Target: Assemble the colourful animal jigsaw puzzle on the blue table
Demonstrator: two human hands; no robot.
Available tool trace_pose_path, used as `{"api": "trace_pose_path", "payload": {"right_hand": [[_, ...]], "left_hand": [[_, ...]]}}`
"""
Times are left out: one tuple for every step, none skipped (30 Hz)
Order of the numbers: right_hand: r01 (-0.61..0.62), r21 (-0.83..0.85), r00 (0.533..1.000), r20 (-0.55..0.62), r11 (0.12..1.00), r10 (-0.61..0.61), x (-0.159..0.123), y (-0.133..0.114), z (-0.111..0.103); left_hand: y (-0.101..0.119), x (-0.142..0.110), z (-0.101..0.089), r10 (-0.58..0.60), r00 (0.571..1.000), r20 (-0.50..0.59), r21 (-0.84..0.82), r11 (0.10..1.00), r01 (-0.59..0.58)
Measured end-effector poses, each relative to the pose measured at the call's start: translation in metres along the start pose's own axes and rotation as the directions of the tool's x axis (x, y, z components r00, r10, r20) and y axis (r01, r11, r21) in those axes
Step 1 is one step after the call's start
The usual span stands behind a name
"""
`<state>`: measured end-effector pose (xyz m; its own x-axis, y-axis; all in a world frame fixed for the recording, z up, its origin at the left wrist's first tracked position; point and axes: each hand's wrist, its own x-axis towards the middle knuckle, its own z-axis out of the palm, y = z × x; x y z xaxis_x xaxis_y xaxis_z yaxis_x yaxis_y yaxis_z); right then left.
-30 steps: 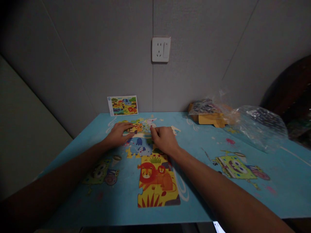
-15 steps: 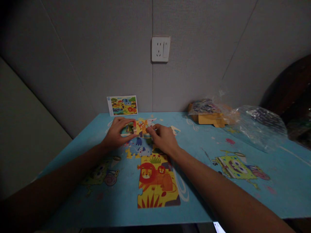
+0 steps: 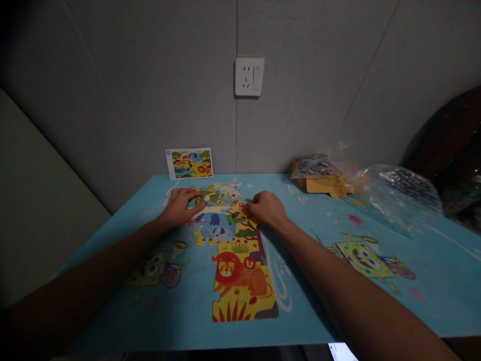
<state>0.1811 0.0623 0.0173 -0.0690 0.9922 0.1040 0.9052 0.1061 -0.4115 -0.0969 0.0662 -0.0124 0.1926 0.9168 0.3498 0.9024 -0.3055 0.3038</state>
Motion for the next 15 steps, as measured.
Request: {"api": "trace_pose_path", "payload": {"right_hand": [[-0.002,-0.005,1.0,0.007,1.0,0.002,0.0,0.0,0.0],[-0.005,-0.007,1.0,0.003,1.0,0.005,0.0,-0.001,0.001],[-0.006,-0.008,1.0,-0.008,1.0,0.006,0.0,-0.002,0.001],[-0.007,-0.01,1.0,-0.024,1.0,0.006,0.0,-0.003,0.001],[-0.005,-0.015,0.999,-0.044,1.0,0.005,-0.001,-0.004,0.001],[-0.001,-0.019,0.998,-0.063,1.0,0.0,-0.001,-0.006,0.0],[0.005,-0.021,0.997,-0.08,1.0,-0.006,-0.002,-0.007,0.0],[0.011,-0.022,0.996,-0.092,1.0,-0.013,-0.003,-0.008,0.0],[0.017,-0.022,0.995,-0.099,1.0,-0.019,-0.003,-0.009,0.001],[0.023,-0.023,0.994,-0.102,0.999,-0.025,-0.003,-0.01,0.001],[0.025,-0.024,0.994,-0.101,0.999,-0.028,-0.003,-0.01,0.001],[0.024,-0.027,0.994,-0.102,0.999,-0.026,-0.003,-0.011,0.002],[0.021,-0.03,0.994,-0.104,0.999,-0.024,-0.003,-0.012,0.003],[0.018,-0.034,0.994,-0.109,0.999,-0.022,-0.004,-0.012,0.003],[0.016,-0.036,0.993,-0.114,0.999,-0.02,-0.004,-0.013,0.004]], "left_hand": [[-0.001,0.0,0.001,0.0,1.0,0.005,0.01,1.0,0.0],[-0.002,0.001,0.001,0.004,1.0,0.002,0.013,1.0,-0.004],[-0.003,0.001,0.001,0.016,1.0,-0.002,0.009,1.0,-0.016],[-0.004,0.002,0.002,0.033,0.999,-0.007,0.002,0.999,-0.033],[-0.005,0.002,0.002,0.047,0.999,-0.01,-0.006,0.999,-0.047],[-0.005,0.002,0.002,0.052,0.999,-0.013,-0.014,0.999,-0.053],[-0.006,0.003,0.002,0.05,0.999,-0.014,-0.021,0.998,-0.05],[-0.006,0.003,0.002,0.043,0.999,-0.015,-0.027,0.999,-0.043],[-0.006,0.003,0.002,0.034,0.999,-0.016,-0.031,0.999,-0.034],[-0.006,0.004,0.002,0.028,0.999,-0.017,-0.034,0.999,-0.028],[-0.006,0.004,0.002,0.023,1.0,-0.019,-0.034,0.999,-0.023],[-0.006,0.004,0.002,0.017,1.0,-0.02,-0.035,0.999,-0.018],[-0.006,0.004,0.002,0.01,1.0,-0.022,-0.036,0.999,-0.01],[-0.006,0.005,0.003,0.002,1.0,-0.023,-0.037,0.999,-0.003],[-0.006,0.005,0.003,-0.006,1.0,-0.024,-0.038,0.999,0.005]]}}
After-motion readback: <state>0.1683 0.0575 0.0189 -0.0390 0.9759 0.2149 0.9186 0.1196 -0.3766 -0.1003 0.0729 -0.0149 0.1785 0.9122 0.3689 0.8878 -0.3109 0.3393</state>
